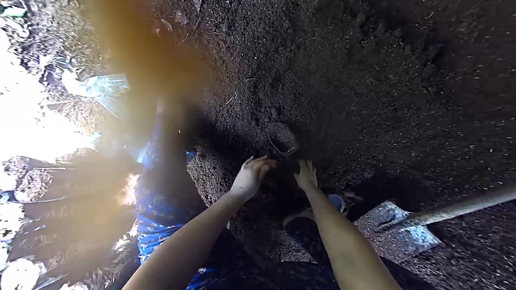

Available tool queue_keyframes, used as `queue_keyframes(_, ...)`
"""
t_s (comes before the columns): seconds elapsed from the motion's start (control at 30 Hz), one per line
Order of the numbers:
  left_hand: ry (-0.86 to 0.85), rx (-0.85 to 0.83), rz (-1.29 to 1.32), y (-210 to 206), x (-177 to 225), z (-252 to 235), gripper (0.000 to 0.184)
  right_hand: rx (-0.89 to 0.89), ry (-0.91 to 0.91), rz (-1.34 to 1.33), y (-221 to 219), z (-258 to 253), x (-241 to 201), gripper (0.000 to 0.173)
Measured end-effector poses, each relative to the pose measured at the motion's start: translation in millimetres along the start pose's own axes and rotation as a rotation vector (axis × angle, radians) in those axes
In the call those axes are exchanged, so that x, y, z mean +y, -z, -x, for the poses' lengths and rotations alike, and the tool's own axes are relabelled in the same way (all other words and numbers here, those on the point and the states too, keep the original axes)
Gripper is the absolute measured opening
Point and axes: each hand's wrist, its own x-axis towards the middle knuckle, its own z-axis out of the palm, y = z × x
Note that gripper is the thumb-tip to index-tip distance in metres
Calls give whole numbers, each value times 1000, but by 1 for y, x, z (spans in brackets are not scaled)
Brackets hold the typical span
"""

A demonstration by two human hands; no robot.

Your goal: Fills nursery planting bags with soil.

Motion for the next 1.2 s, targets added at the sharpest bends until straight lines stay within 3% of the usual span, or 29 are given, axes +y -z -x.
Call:
queue_keyframes(0.1,214,317,-122,29,1,-19,36,-107,-1,-301,10,8,11,46)
queue_keyframes(0.13,269,317,-177,37,2,-20,48,-124,-41,-487,14,14,16,45)
queue_keyframes(0.2,217,175,-281,37,-3,-15,77,-122,-143,-892,20,26,21,49)
queue_keyframes(0.3,-3,-300,-352,3,-5,3,92,-35,-241,-1333,37,42,4,42)
queue_keyframes(0.37,-141,-426,-342,-23,-9,13,76,-17,-203,-1472,47,51,-9,36)
queue_keyframes(0.43,-268,-255,-233,-39,-17,18,33,32,-142,-1586,51,54,-20,34)
queue_keyframes(0.47,-286,-161,-189,-42,-17,18,21,62,-121,-1650,53,58,-26,33)
queue_keyframes(0.57,-167,34,-151,-30,-15,25,18,59,-70,-1789,56,76,-43,34)
queue_keyframes(0.63,7,125,-102,-14,-19,32,19,16,-45,-1835,54,91,-59,36)
queue_keyframes(0.77,442,8,74,18,-23,49,31,37,47,-1765,31,118,-99,33)
queue_keyframes(0.83,431,-24,124,20,-20,60,44,76,114,-1596,20,130,-114,28)
queue_keyframes(0.9,302,-104,76,17,-12,61,62,99,196,-1429,15,138,-120,28)
queue_keyframes(0.93,228,-139,26,15,-6,58,60,103,234,-1345,15,140,-120,28)
queue_keyframes(1.03,147,-123,-79,14,2,46,30,96,325,-1122,20,143,-117,31)
queue_keyframes(1.13,343,136,7,25,-10,39,31,-22,422,-918,35,144,-110,31)
queue_keyframes(1.2,508,120,68,32,-20,36,38,-118,436,-735,48,147,-106,28)
